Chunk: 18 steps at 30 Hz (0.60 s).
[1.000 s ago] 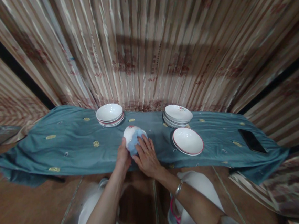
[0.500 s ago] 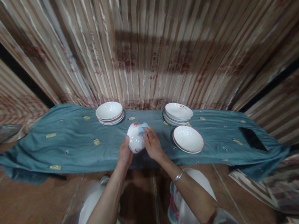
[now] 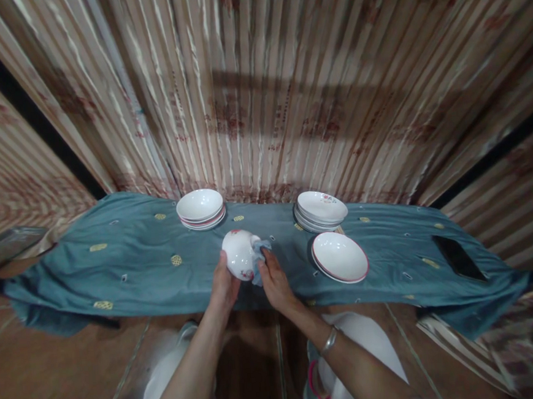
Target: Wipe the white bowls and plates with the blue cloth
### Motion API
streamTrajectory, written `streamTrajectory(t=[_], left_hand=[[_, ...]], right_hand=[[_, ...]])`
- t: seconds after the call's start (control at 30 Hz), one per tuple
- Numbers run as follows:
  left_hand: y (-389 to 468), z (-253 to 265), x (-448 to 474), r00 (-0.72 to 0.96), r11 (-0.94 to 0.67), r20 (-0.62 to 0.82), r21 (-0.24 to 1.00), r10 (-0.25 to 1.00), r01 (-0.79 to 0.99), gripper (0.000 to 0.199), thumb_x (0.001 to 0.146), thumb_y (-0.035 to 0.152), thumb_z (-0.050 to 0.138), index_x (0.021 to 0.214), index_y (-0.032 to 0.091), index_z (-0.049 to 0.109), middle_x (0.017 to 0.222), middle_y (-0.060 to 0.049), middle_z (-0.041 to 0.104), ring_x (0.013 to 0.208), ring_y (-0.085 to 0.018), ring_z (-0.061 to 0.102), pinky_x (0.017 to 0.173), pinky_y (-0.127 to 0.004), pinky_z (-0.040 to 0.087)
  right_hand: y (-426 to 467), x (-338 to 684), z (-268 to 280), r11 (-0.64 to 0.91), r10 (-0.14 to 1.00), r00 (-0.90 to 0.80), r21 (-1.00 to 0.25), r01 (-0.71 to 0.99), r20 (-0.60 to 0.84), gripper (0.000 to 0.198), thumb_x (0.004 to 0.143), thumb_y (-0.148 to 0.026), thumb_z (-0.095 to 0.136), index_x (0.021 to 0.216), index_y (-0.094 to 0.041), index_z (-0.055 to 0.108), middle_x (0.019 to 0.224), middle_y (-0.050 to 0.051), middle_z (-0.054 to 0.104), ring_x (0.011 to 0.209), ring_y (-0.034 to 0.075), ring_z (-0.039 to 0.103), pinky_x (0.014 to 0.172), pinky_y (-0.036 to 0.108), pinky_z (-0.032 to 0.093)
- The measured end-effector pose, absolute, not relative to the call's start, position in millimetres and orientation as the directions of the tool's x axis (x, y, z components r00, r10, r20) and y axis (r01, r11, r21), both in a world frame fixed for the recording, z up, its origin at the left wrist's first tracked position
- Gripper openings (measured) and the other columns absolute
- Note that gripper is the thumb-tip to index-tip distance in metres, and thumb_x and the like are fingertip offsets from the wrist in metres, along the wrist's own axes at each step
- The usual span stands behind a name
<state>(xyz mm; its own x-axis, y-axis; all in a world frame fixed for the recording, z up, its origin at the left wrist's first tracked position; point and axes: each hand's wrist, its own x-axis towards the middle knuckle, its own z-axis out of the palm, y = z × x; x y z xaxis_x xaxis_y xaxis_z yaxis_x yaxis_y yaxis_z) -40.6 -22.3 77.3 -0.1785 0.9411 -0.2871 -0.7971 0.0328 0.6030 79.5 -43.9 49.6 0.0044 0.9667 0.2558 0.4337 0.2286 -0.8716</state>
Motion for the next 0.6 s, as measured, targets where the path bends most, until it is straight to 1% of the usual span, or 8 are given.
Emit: streamTrajectory(t=[0.13, 0.27, 0.4, 0.5, 0.6], left_hand=[[-21.5, 76.6, -41.2, -0.184, 0.031, -0.292, 0.601, 0.939, -0.799, 0.036, 0.089, 0.037, 0.055, 0.112, 0.012, 0.064, 0.112, -0.015, 0.071, 0.114, -0.027, 0.062, 0.095, -0.038, 0.051], [-23.7, 81.5, -39.7, -0.178, 0.039, -0.287, 0.618, 0.941, -0.785, 0.036, 0.091, 0.037, 0.05, 0.113, 0.012, 0.064, 0.11, -0.014, 0.072, 0.112, -0.027, 0.063, 0.095, -0.039, 0.051], [-26.3, 85.1, -38.0, -0.16, 0.057, -0.271, 0.646, 0.949, -0.761, 0.037, 0.091, 0.037, 0.051, 0.113, 0.01, 0.064, 0.109, -0.015, 0.072, 0.11, -0.028, 0.064, 0.095, -0.04, 0.051], [-27.6, 85.2, -37.0, -0.142, 0.057, -0.245, 0.658, 0.959, -0.75, 0.038, 0.089, 0.037, 0.054, 0.113, 0.009, 0.065, 0.109, -0.016, 0.072, 0.111, -0.028, 0.064, 0.095, -0.039, 0.051], [-28.1, 85.1, -36.9, -0.124, 0.068, -0.241, 0.658, 0.963, -0.75, 0.039, 0.087, 0.038, 0.057, 0.113, 0.01, 0.065, 0.109, -0.015, 0.072, 0.112, -0.029, 0.063, 0.095, -0.04, 0.051]], right_hand=[[-50.7, 80.0, 53.3, 0.242, 0.965, -0.022, -0.854, 0.46, 0.262, 0.057, 0.096, -0.055, 0.031, 0.14, -0.023, 0.046, 0.149, 0.008, 0.041, 0.14, 0.025, 0.034, 0.115, 0.047, 0.03], [-50.9, 83.7, 58.3, 0.264, 0.962, -0.069, -0.828, 0.494, 0.265, 0.055, 0.096, -0.054, 0.034, 0.141, -0.024, 0.046, 0.155, 0.007, 0.031, 0.144, 0.026, 0.027, 0.117, 0.048, 0.025], [-45.3, 88.9, 63.7, 0.298, 0.954, -0.132, -0.802, 0.518, 0.269, 0.056, 0.096, -0.052, 0.036, 0.144, -0.026, 0.042, 0.159, 0.004, 0.021, 0.147, 0.026, 0.017, 0.119, 0.048, 0.02], [-38.3, 90.4, 64.0, 0.296, 0.954, -0.127, -0.792, 0.534, 0.271, 0.058, 0.096, -0.052, 0.034, 0.147, -0.025, 0.036, 0.159, 0.003, 0.02, 0.148, 0.025, 0.014, 0.119, 0.049, 0.019], [-31.6, 89.7, 60.9, 0.299, 0.951, -0.109, -0.78, 0.55, 0.289, 0.06, 0.096, -0.051, 0.032, 0.149, -0.023, 0.033, 0.159, 0.006, 0.021, 0.147, 0.026, 0.015, 0.118, 0.052, 0.019]])
